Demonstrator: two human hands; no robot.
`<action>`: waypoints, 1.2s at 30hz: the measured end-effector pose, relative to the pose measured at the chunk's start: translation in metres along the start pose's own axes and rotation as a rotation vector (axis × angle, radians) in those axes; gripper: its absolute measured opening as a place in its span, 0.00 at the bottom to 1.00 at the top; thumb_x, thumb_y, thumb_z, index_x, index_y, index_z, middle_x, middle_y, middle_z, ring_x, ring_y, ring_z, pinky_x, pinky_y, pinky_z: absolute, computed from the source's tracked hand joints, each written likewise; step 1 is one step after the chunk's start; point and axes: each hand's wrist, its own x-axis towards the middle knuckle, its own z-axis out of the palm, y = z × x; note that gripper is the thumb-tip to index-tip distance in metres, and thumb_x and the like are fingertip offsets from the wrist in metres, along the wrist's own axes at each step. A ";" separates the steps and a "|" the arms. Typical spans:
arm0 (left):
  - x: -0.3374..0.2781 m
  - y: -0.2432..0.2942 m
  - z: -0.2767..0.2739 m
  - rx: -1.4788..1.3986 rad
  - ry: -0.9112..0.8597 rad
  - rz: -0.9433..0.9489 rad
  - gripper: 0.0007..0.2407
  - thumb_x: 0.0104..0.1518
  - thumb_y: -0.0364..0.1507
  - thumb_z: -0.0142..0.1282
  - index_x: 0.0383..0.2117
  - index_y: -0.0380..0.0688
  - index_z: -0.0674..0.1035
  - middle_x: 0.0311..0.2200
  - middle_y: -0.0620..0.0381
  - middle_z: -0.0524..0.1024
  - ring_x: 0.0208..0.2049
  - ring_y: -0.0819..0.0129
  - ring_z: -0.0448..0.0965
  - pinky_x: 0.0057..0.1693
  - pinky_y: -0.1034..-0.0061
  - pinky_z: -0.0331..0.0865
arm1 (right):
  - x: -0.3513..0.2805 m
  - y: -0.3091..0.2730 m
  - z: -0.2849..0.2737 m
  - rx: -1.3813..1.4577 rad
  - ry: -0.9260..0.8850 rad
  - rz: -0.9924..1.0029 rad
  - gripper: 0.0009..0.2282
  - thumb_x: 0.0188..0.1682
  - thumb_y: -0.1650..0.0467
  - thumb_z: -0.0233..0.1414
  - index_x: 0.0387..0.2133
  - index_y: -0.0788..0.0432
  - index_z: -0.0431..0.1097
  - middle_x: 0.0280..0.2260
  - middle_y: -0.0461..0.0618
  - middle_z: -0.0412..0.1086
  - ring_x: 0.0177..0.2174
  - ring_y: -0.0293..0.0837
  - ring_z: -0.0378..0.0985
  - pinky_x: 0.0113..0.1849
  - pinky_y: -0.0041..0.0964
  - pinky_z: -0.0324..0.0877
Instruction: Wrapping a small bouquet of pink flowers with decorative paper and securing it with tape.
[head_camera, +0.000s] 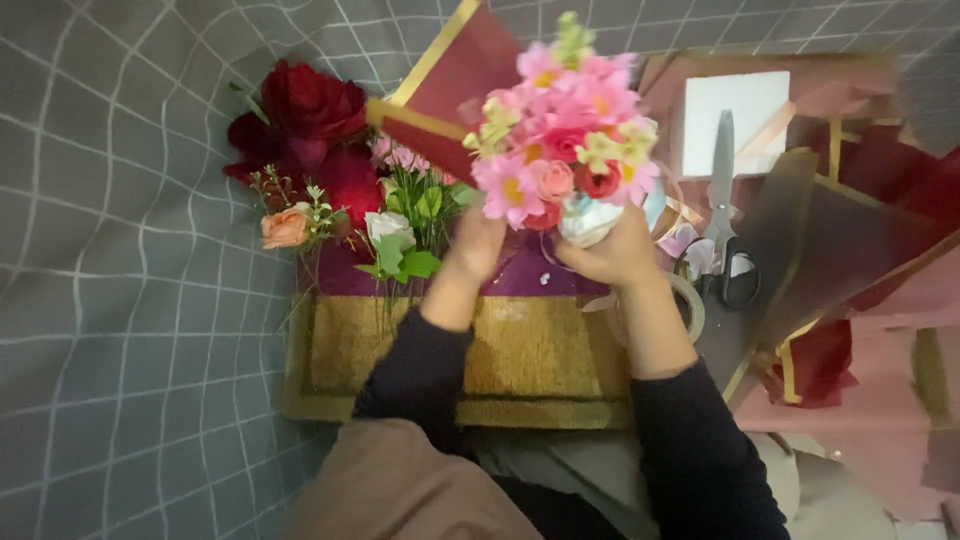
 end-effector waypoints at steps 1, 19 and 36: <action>0.005 -0.002 -0.008 -0.213 0.127 0.105 0.29 0.68 0.52 0.33 0.70 0.51 0.52 0.71 0.53 0.45 0.72 0.57 0.42 0.69 0.46 0.17 | 0.006 -0.015 0.001 0.059 -0.021 -0.046 0.19 0.28 0.71 0.69 0.33 0.63 0.75 0.31 0.65 0.76 0.38 0.57 0.80 0.36 0.51 0.74; 0.098 0.208 -0.108 1.004 -0.310 -0.847 0.07 0.63 0.35 0.59 0.42 0.54 0.84 0.27 0.61 0.81 0.22 0.73 0.75 0.34 0.76 0.71 | 0.010 -0.027 -0.028 -0.284 -0.274 0.042 0.31 0.32 0.64 0.63 0.53 0.58 0.66 0.46 0.57 0.76 0.45 0.59 0.78 0.38 0.52 0.73; 0.139 0.197 -0.113 1.128 -0.340 -0.895 0.08 0.64 0.37 0.55 0.43 0.52 0.80 0.38 0.54 0.81 0.30 0.58 0.79 0.39 0.67 0.74 | 0.008 -0.049 -0.021 -0.309 -0.225 0.184 0.30 0.33 0.63 0.57 0.54 0.55 0.64 0.43 0.53 0.76 0.42 0.59 0.78 0.38 0.50 0.70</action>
